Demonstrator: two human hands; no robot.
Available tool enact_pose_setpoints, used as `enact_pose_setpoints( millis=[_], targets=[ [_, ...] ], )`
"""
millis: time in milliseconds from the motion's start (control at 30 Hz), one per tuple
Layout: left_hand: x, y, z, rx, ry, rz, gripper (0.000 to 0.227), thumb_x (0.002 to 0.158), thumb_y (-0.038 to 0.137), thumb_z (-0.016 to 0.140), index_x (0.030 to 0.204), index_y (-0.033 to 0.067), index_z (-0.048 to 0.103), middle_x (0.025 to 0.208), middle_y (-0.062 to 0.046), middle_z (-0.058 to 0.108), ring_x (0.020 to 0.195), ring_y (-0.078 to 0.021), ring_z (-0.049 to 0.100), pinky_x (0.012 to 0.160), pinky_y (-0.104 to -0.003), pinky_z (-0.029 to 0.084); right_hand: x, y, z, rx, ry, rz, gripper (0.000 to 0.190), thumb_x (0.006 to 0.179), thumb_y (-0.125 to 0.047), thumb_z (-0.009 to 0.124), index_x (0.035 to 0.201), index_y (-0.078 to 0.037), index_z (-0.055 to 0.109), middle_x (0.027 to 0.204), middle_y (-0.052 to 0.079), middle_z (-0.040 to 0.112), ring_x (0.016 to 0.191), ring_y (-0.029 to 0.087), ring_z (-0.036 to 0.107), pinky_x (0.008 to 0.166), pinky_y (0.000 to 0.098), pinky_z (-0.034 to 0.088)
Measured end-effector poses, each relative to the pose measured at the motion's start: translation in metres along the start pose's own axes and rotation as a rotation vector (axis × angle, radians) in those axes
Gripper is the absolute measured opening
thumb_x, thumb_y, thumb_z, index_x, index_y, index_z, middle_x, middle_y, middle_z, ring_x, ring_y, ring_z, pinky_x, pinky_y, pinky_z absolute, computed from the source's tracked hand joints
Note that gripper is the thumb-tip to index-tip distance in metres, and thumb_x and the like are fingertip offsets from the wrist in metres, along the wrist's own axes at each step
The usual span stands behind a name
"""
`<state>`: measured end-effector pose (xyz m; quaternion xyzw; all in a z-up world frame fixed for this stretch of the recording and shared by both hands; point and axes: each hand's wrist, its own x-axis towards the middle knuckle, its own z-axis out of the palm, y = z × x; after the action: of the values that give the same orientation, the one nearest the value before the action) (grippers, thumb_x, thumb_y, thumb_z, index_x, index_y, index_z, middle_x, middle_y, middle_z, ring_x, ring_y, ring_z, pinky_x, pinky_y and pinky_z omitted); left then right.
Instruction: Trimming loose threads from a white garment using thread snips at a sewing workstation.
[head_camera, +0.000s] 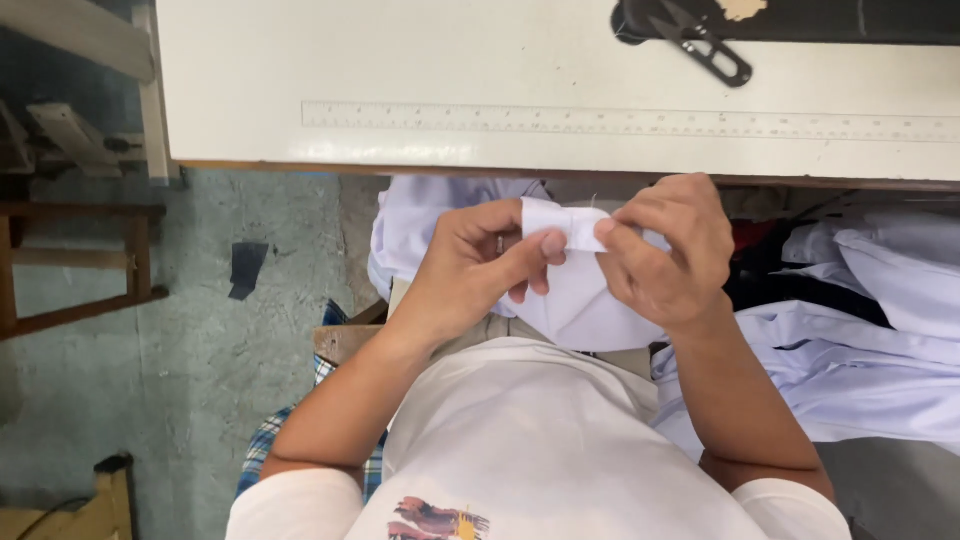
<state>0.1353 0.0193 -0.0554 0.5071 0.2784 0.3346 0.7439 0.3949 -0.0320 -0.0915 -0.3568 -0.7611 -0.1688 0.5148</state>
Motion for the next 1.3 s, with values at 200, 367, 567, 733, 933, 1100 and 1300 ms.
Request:
enact_pose_setpoints(
  millis=[200, 367, 567, 733, 933, 1100, 1300],
  targets=[
    [0.0, 0.014, 0.005, 0.258, -0.027, 0.077, 0.023, 0.125, 0.026, 0.077, 0.112, 0.0105, 0.086, 0.106, 0.0, 0.085, 0.084, -0.0111, 0.083, 0.072, -0.024, 0.057, 0.031, -0.044, -0.043, 0.172, -0.251, 0.419, 0.042, 0.114, -0.027, 0.095, 0.139, 0.0, 0.076, 0.136, 0.028, 0.075, 0.114, 0.044, 0.073, 0.102, 0.0553, 0.063],
    [-0.002, 0.024, 0.011, 0.304, -0.077, 0.055, 0.042, 0.127, 0.039, 0.063, 0.11, 0.0094, 0.087, 0.092, -0.003, 0.083, 0.089, -0.0113, 0.076, 0.072, -0.029, 0.067, 0.033, -0.05, -0.032, 0.056, -0.295, 0.341, 0.019, 0.122, -0.008, 0.093, 0.137, -0.004, 0.082, 0.131, 0.02, 0.076, 0.107, 0.039, 0.075, 0.096, 0.0546, 0.06],
    [-0.007, 0.025, 0.011, 0.29, 0.008, 0.013, 0.049, 0.125, 0.046, 0.063, 0.103, 0.0096, 0.087, 0.096, -0.003, 0.091, 0.091, -0.0099, 0.083, 0.074, -0.028, 0.069, 0.029, -0.058, -0.029, 0.028, -0.285, 0.29, 0.015, 0.122, -0.021, 0.091, 0.126, -0.006, 0.092, 0.133, 0.021, 0.071, 0.107, 0.043, 0.069, 0.093, 0.0551, 0.063],
    [-0.005, 0.028, 0.012, 0.329, 0.014, 0.043, 0.046, 0.126, 0.042, 0.064, 0.093, 0.0111, 0.075, 0.096, -0.006, 0.093, 0.09, -0.0098, 0.085, 0.072, -0.026, 0.063, 0.032, -0.058, -0.03, 0.025, -0.26, 0.343, 0.015, 0.119, -0.014, 0.092, 0.112, -0.003, 0.083, 0.127, 0.022, 0.072, 0.101, 0.043, 0.071, 0.091, 0.0571, 0.06],
    [-0.002, 0.029, 0.017, 0.484, 0.0, 0.194, 0.043, 0.128, 0.033, 0.065, 0.097, 0.0086, 0.081, 0.093, -0.002, 0.087, 0.088, -0.0133, 0.078, 0.08, -0.032, 0.059, 0.053, -0.05, -0.026, 0.002, -0.324, 0.367, 0.005, 0.124, -0.003, 0.085, 0.121, -0.001, 0.081, 0.124, 0.019, 0.079, 0.104, 0.04, 0.071, 0.093, 0.0532, 0.059],
    [-0.001, 0.018, 0.023, 0.707, 0.013, 0.306, 0.045, 0.13, 0.023, 0.064, 0.089, 0.0077, 0.059, 0.077, -0.001, 0.05, 0.073, -0.019, 0.048, 0.068, -0.038, 0.04, 0.052, -0.043, -0.01, -0.162, -0.343, 0.281, 0.029, 0.128, -0.015, 0.064, 0.102, -0.004, 0.071, 0.111, 0.013, 0.077, 0.094, 0.035, 0.068, 0.085, 0.0496, 0.049],
    [-0.001, 0.041, 0.022, 0.53, 0.038, 0.072, 0.043, 0.129, 0.033, 0.063, 0.098, 0.0136, 0.085, 0.091, 0.003, 0.082, 0.079, -0.0102, 0.067, 0.078, -0.03, 0.054, 0.012, -0.048, -0.028, 0.595, 0.171, 0.903, 0.02, 0.125, -0.032, 0.069, 0.116, -0.015, 0.062, 0.12, 0.007, 0.072, 0.137, 0.037, 0.075, 0.115, 0.0511, 0.072]
  ],
)
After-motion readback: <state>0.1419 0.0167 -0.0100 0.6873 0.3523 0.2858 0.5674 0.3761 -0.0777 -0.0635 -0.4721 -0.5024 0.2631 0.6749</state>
